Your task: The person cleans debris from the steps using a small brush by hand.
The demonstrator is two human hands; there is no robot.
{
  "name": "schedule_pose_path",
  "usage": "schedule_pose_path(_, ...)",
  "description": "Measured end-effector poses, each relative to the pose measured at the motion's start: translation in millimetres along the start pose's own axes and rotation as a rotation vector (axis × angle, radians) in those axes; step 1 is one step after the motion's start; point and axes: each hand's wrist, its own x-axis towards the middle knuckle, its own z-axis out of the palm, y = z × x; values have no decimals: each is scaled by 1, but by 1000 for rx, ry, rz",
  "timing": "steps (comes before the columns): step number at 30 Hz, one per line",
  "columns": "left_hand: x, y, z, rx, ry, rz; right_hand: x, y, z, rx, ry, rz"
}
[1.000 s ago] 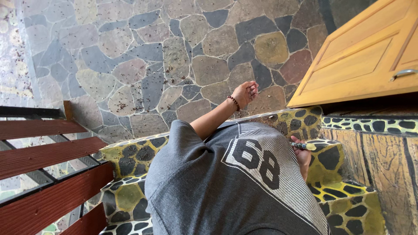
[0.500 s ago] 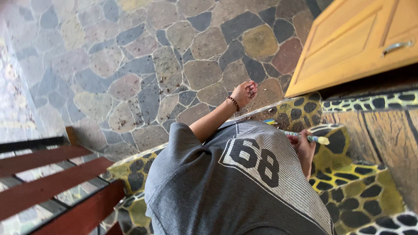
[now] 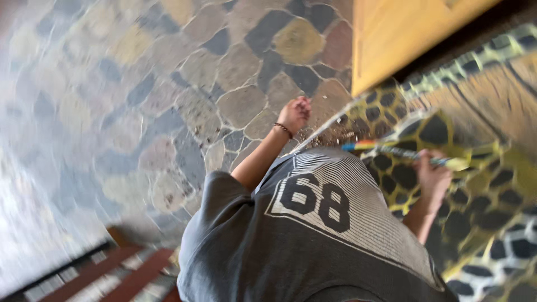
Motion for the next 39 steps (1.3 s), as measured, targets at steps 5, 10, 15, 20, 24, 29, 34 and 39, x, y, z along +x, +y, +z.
schedule_pose_path(5, 9, 2, -11, 99, -128, -60, -25, 10, -72, 408, 229, 142)
schedule_pose_path(10, 18, -3, 18, 96, -104, -209, -67, 25, -98, 470, 335, 114)
schedule_pose_path(15, 10, -9, 58, 208, -69, -295, -94, 39, -87, -104, 324, 65)
schedule_pose_path(20, 6, -13, 63, 203, -91, -362, -71, 87, -35, 475, 292, 532)
schedule_pose_path(24, 8, -7, 52, 176, -103, -392, -74, 106, 16, -166, 145, -168)
schedule_pose_path(29, 1, 1, 40, 185, -58, -371, -60, 105, 95, 145, 143, 185)
schedule_pose_path(34, -5, 10, 32, 184, 14, -328, -54, 102, 107, 556, 315, 80)
schedule_pose_path(39, -2, 9, 20, 232, 7, -331, -78, 136, -2, 896, 647, -116)
